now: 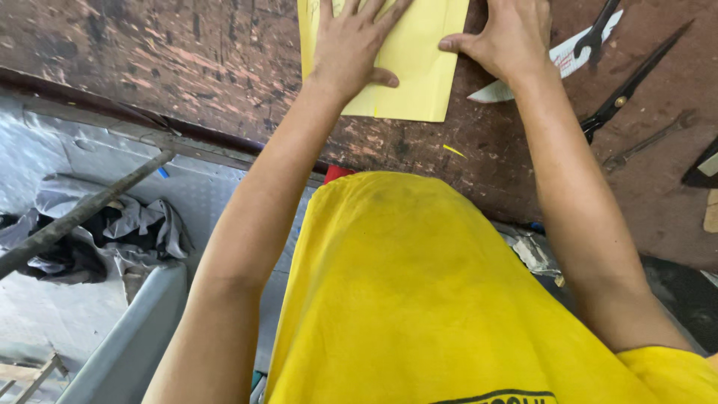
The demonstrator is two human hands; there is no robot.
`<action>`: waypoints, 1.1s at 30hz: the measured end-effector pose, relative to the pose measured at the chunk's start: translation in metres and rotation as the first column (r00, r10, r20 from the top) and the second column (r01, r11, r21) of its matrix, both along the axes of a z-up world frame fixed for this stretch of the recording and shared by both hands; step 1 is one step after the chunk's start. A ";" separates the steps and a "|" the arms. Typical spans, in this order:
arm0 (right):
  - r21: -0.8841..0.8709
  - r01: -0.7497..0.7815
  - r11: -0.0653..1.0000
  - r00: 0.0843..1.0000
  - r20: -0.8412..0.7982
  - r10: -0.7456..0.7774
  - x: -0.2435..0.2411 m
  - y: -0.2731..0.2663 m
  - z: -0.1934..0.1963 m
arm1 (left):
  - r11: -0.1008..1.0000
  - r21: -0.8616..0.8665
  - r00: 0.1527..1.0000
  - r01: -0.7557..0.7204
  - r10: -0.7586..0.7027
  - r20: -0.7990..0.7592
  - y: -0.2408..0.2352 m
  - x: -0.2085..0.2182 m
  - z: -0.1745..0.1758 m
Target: The person folds a yellow fabric piece on a wooden workbench, aligning edges and creasing folds. They smooth the fabric with both hands and adjust its position multiple times.
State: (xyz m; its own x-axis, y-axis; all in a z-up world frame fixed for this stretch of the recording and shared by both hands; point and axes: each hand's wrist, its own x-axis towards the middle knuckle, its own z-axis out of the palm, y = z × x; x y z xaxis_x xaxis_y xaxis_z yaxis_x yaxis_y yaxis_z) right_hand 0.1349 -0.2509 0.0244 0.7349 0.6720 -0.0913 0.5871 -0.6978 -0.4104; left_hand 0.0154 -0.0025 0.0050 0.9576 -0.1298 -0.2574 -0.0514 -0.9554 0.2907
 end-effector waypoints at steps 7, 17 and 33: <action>-0.128 0.110 0.986 0.982 -0.137 -0.127 -0.002 0.015 0.025 | 0.994 0.109 0.997 0.026 -0.018 -0.079 -0.007 0.008 0.016; -0.244 0.070 0.967 0.994 -0.070 -0.089 0.006 0.009 0.040 | 0.985 0.173 0.989 -0.014 0.040 -0.146 -0.015 0.007 0.028; -0.474 0.021 0.881 0.976 -0.180 -0.120 -0.054 0.005 0.040 | 0.973 0.229 0.995 0.013 0.010 -0.097 -0.016 0.008 0.012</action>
State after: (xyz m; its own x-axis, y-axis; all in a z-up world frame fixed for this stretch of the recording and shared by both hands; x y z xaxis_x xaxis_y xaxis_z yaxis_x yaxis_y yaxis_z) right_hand 0.0812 -0.2455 0.0645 0.7119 0.4616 -0.5293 0.4702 -0.8731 -0.1290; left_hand 0.0237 -0.0189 0.0174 0.9265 -0.0578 -0.3718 -0.0352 -0.9971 0.0675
